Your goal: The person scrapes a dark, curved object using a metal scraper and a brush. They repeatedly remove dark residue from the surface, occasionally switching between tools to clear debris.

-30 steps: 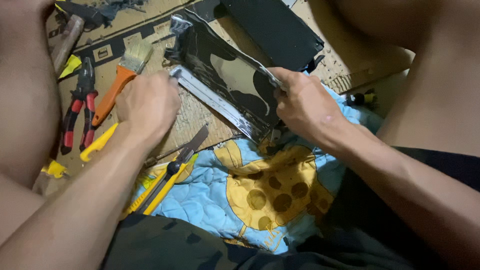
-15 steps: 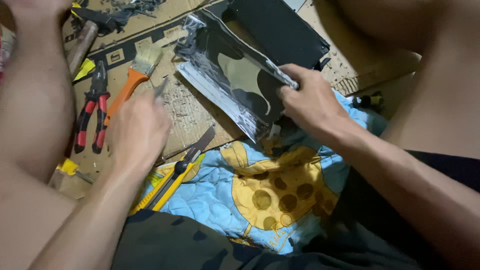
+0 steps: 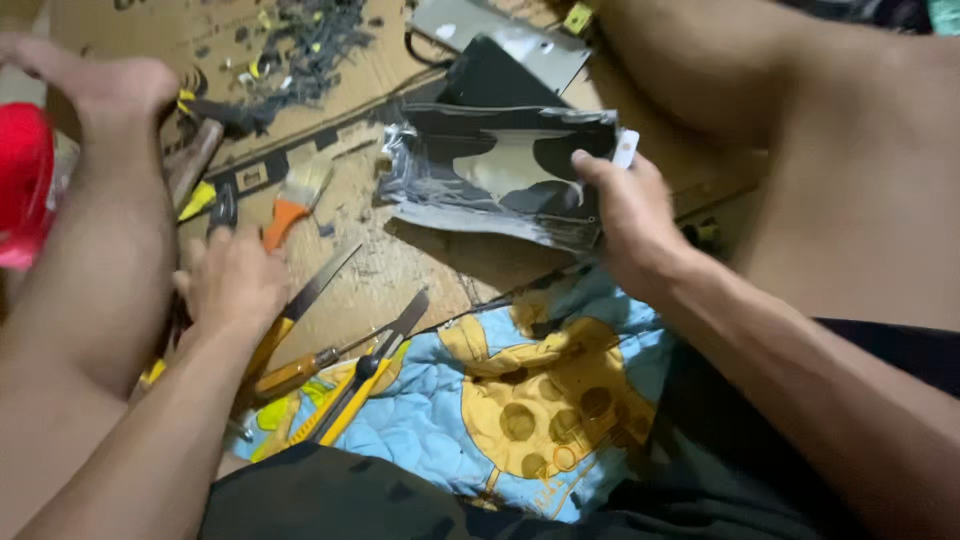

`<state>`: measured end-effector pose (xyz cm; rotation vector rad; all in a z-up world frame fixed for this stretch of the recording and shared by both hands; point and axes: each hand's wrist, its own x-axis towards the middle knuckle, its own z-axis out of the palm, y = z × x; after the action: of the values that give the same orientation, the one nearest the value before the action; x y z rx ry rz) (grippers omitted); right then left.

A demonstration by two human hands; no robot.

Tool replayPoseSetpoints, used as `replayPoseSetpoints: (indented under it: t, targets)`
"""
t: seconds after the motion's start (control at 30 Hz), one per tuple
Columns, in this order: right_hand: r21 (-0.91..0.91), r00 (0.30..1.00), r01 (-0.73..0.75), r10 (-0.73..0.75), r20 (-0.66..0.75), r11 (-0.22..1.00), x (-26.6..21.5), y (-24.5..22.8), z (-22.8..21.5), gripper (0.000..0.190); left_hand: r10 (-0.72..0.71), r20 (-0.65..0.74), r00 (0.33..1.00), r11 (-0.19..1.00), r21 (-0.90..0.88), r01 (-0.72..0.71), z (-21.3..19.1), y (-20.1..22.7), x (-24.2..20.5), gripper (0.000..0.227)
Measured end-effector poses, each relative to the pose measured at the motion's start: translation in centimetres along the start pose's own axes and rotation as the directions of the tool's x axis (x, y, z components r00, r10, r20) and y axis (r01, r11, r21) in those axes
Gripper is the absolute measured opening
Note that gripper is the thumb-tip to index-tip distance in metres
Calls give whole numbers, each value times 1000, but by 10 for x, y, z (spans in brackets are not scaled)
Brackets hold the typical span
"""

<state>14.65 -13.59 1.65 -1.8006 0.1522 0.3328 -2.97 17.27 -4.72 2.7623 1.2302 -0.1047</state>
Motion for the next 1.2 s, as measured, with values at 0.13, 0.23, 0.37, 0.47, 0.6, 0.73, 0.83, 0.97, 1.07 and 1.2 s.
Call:
replayPoseSetpoints:
  t: [0.13,0.23,0.37,0.47,0.6,0.73,0.83,0.97,1.07,1.2]
  targets:
    - [-45,997,59,-57,42,997,-1,-2,-12,66,36,-110,993,991,-127,-50,-17,13,-12,44]
    - [-99,970,219,-206,126,971,11,9,-20,45,-60,-117,991,937,-348,16,-59,68,-73,39]
    - [-136,922,361,-331,201,923,25,16,-29,35,-33,-83,996,944,-329,4,-56,110,-120,37]
    - [-184,898,419,-375,229,889,33,19,-33,30,9,-45,999,953,-302,-22,-65,123,-133,37]
    - [-164,888,437,-395,235,884,31,22,-37,36,77,32,997,967,-248,-67,-83,116,-135,36]
    - [-204,905,412,-373,206,888,29,13,-35,32,126,80,989,869,-490,-71,-123,149,-163,40]
    - [-258,912,400,-354,207,880,32,19,-39,30,83,126,989,915,-403,-25,-103,142,-148,36]
    - [-220,898,429,-389,205,876,43,20,-37,31,20,122,992,947,-322,20,-89,135,-108,32]
    - [-229,926,363,-322,198,903,50,33,-36,28,33,187,982,903,-427,51,-90,133,-106,34]
    - [-229,944,312,-273,186,922,37,26,-37,35,113,241,964,268,-942,204,-111,148,-119,43]
